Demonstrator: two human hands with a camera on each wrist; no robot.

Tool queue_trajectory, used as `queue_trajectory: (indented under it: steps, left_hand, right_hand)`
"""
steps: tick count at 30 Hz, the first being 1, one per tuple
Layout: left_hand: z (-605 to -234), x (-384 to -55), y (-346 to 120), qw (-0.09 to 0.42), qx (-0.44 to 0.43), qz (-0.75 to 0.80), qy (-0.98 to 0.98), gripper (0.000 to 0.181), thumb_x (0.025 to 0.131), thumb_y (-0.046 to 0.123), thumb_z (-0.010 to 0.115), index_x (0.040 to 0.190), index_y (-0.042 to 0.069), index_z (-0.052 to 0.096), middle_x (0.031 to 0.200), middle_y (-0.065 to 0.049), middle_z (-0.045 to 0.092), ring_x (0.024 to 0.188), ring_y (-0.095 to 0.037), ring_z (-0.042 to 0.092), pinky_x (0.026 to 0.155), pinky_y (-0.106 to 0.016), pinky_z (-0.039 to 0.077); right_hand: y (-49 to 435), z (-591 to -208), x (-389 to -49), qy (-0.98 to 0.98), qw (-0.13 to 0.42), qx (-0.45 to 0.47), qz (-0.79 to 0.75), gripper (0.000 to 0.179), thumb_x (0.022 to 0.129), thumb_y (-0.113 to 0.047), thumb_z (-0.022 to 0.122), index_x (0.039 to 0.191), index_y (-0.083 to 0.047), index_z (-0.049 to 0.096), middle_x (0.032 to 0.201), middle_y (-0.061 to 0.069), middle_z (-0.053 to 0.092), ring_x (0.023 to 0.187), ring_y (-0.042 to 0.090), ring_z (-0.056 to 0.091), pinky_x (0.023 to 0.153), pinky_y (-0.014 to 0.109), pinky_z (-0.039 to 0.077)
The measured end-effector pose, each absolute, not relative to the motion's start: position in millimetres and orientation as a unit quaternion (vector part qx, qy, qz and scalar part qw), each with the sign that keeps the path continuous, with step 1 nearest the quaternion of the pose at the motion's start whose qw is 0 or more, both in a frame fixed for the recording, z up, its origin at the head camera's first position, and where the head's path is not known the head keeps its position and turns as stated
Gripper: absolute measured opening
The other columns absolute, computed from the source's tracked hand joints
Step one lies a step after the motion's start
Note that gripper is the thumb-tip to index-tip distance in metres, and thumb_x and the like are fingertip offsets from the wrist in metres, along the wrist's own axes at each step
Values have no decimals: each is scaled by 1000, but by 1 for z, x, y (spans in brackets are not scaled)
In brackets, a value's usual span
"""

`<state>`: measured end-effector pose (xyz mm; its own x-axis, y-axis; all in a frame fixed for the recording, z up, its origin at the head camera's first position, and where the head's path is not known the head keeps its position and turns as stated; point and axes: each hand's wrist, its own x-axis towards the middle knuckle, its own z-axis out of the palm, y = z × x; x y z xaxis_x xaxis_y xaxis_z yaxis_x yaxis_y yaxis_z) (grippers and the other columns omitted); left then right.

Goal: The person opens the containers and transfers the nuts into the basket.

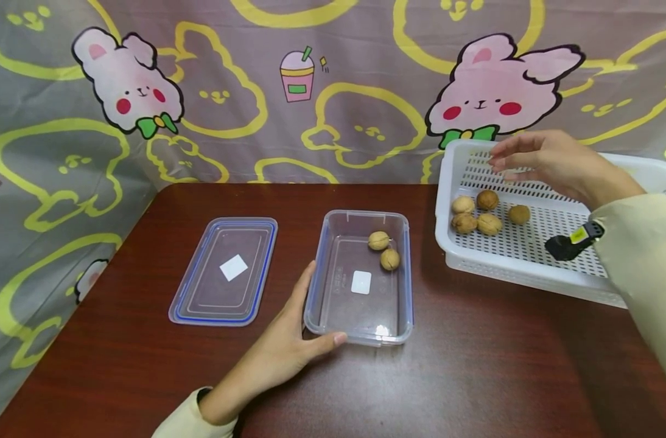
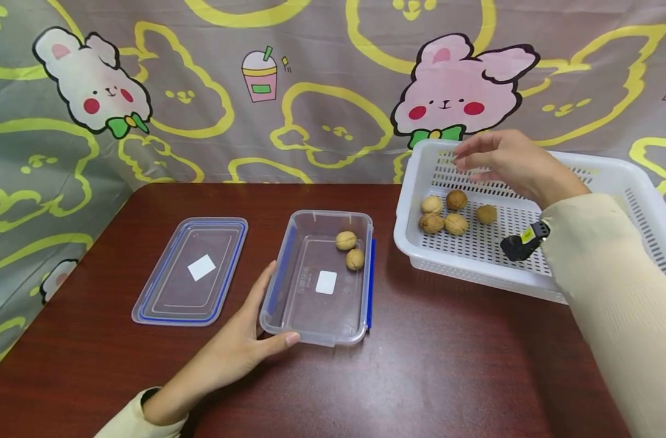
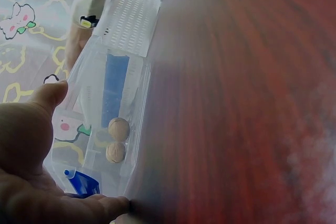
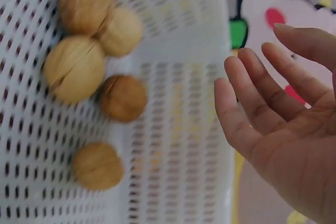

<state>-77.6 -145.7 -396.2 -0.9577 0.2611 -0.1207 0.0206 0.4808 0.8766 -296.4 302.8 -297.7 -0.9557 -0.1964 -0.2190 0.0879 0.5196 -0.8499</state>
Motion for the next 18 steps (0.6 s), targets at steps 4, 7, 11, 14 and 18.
queue_trajectory:
  steps: [4, 7, 11, 14, 18]
  left_hand:
    - [-396, -78, -145, 123, 81, 506, 850, 122, 84, 37, 89, 168, 41, 1, 175, 3, 19, 156, -23, 30, 129, -54, 22]
    - [-396, -77, -145, 124, 80, 504, 851, 122, 84, 37, 89, 168, 41, 1, 175, 4, 17, 157, -23, 28, 130, -55, 21]
    - [-396, -77, -145, 124, 80, 502, 852, 122, 84, 39, 89, 168, 41, 0, 175, 5, 15, 158, -23, 25, 130, -56, 20]
    - [-396, -77, -145, 124, 80, 504, 851, 122, 84, 39, 89, 168, 41, 0, 175, 5, 15, 158, -23, 25, 130, -56, 20]
    - [-396, -77, -145, 123, 80, 505, 851, 122, 84, 38, 89, 168, 41, 0, 175, 4, 15, 158, -23, 25, 130, -56, 20]
  right_hand:
    - [290, -289, -289, 857, 127, -43, -497, 31, 105, -28, 63, 135, -21, 66, 120, -16, 67, 112, 5, 60, 83, 17, 60]
    - [275, -280, -278, 865, 114, -58, -485, 35, 104, -28, 66, 137, -18, 64, 122, -16, 66, 113, 5, 61, 83, 16, 58]
    - [251, -266, -262, 871, 96, -77, -475, 37, 102, -26, 69, 137, -16, 65, 123, -15, 68, 110, 5, 66, 84, 15, 57]
    - [230, -258, -248, 873, 89, -89, -472, 38, 102, -26, 69, 138, -13, 65, 126, -9, 68, 110, 6, 67, 85, 15, 58]
    - [201, -254, -229, 870, 97, -102, -473, 44, 101, -27, 71, 140, -9, 62, 133, 2, 65, 111, 10, 68, 86, 19, 60]
